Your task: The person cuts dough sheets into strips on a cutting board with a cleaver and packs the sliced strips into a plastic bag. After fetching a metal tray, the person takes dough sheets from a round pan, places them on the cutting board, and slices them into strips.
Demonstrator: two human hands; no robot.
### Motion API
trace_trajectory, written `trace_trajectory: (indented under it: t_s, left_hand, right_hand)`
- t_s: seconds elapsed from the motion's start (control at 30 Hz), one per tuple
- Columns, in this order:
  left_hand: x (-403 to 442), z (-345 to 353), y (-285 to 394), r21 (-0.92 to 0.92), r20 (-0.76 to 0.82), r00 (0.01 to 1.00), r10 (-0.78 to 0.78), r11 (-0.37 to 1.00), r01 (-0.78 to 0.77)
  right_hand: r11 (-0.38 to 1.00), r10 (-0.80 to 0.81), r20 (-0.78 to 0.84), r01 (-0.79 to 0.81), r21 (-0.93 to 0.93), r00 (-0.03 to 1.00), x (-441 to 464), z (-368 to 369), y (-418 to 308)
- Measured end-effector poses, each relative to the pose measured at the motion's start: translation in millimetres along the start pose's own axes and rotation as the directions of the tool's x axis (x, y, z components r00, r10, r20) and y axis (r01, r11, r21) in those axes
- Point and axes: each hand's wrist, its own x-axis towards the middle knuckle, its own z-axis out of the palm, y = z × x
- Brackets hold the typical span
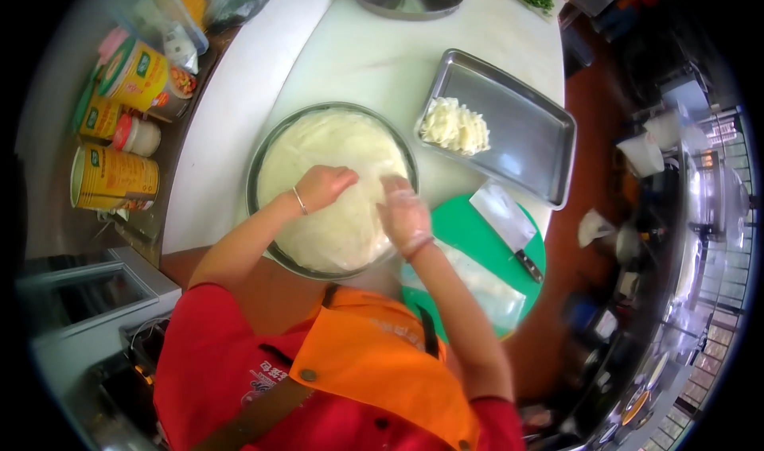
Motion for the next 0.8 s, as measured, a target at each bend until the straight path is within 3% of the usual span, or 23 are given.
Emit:
trace_trajectory:
  t_s: [0.13,0.17,0.2,0.27,0.37,0.5,0.6,0.7,0.8]
  left_hand:
    - [-33,4,32,0.078,-0.203,0.979,-0.013,0.997,0.029]
    - [-45,16,35,0.066,-0.189,0.969,-0.157,0.983,0.172]
    - [-48,14,40,0.089,-0.231,0.952,-0.201,0.970,0.226]
    - [-52,8,46,0.129,-0.322,0.905,-0.278,0.934,0.333]
    - [-55,27,11,0.137,-0.592,0.709,-0.385,0.818,0.559]
    - [-72,23,-51,-0.009,-0.623,0.613,-0.486,0.788,0.616]
    - [-85,-7,-59,-0.127,-0.669,0.603,-0.434,0.866,0.483]
    - [-101,-43,-28,-0.307,-0.569,0.652,-0.501,0.865,0.396]
    - [-139,-67,0,-0.045,-0.454,0.851,-0.264,0.961,0.274]
  right_hand:
    - [0.986,-0.033,0.110,0.050,-0.158,0.993,35,55,-8]
    - [0.981,-0.014,0.154,0.044,-0.191,0.988,39,65,-2]
    - [0.973,0.005,0.194,0.040,-0.227,0.981,41,63,-6]
    - [0.975,-0.101,0.055,0.110,-0.192,0.993,41,58,-14]
    - [0.960,-0.228,-0.085,0.210,-0.184,0.970,39,39,-29]
    - [0.958,-0.278,-0.178,0.259,-0.121,0.944,41,20,-30]
    - [0.908,-0.400,-0.304,0.419,-0.004,0.865,37,6,-30]
    - [0.879,-0.465,-0.125,0.440,-0.183,0.877,12,-1,-31]
    - [0.795,-0.467,0.149,0.487,-0.361,0.872,-27,-4,-34]
